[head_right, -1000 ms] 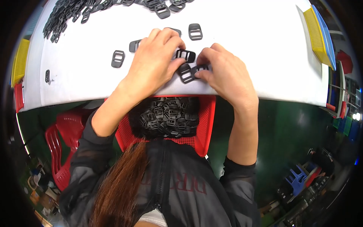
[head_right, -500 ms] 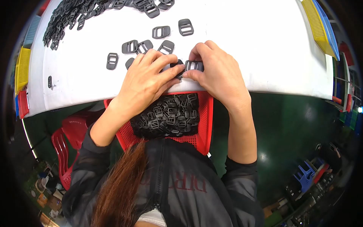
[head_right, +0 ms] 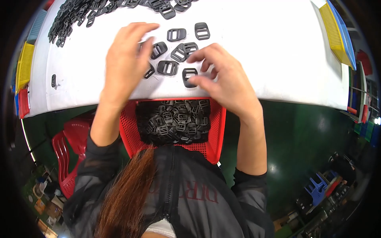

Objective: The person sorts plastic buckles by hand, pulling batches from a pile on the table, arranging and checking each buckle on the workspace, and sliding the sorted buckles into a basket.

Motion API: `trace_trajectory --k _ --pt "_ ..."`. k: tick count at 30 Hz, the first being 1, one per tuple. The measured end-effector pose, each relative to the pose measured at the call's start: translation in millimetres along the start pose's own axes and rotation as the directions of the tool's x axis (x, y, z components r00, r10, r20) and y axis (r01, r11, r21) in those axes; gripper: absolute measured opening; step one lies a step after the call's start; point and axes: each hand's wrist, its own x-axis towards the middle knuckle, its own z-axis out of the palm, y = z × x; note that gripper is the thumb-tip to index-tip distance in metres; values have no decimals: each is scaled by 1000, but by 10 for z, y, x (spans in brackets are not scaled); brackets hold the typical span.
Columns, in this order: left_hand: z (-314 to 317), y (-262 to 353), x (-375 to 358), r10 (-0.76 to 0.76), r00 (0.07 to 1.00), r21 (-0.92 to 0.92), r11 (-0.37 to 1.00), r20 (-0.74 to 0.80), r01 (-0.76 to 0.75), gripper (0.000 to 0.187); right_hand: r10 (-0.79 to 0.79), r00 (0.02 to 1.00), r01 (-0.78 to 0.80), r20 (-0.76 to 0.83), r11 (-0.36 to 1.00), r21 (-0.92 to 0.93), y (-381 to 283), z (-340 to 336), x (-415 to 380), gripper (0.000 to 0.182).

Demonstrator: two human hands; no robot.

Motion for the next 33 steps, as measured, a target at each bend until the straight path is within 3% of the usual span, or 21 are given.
trace_trajectory --k 2,3,6,10,13,18,21,22,24,26,28,29,30,31,33 --pt "-261 -185 -80 -148 984 78 987 101 140 29 -22 990 20 -143 1000 -18 87 -50 92 35" --pt "-362 -262 -119 -224 964 124 970 144 207 30 -28 975 -24 -221 974 -227 124 -82 158 46" --pt "-400 -453 -243 -343 898 85 939 275 333 33 -119 943 -52 -312 870 -490 342 0 400 49" --pt "-163 -251 -227 -213 933 26 976 289 214 40 -277 944 120 -177 793 -598 286 320 583 49" --pt "-109 -86 -229 -164 937 -13 984 308 177 41 -306 937 177 -168 831 -527 221 477 488 42" --pt "-377 72 -433 -134 857 -186 948 498 257 36 -249 961 173 -123 882 -438 7 560 -16 40" --pt "-616 95 -514 -18 760 -277 926 649 259 33 -104 991 127 84 930 -344 -192 504 -318 43" --pt "-685 72 -499 54 692 -319 911 720 262 30 -75 981 131 177 937 -324 -221 448 -380 40" --pt "-738 -29 -425 169 628 -399 883 760 246 28 78 907 -22 414 990 -139 -274 285 -331 41" --pt "-674 -195 -232 117 734 -469 832 669 295 25 -55 965 84 255 991 -105 -187 147 -100 41" --pt "-515 -431 78 -75 817 -305 905 571 296 26 -73 997 75 20 985 -156 32 -42 350 49" --pt "-365 -612 175 -125 870 -233 936 477 262 29 -181 980 158 -81 960 -233 240 -141 635 52" --pt "-211 -757 276 -177 889 -198 939 422 281 33 -180 972 116 -149 924 -365 359 -237 897 51" --pt "-78 -871 366 -226 904 -165 939 362 301 36 -92 966 -5 -242 927 -375 461 -255 1154 52" --pt "174 -988 521 -288 901 -133 929 323 345 45 -74 949 -75 -308 892 -446 680 -273 1619 46"
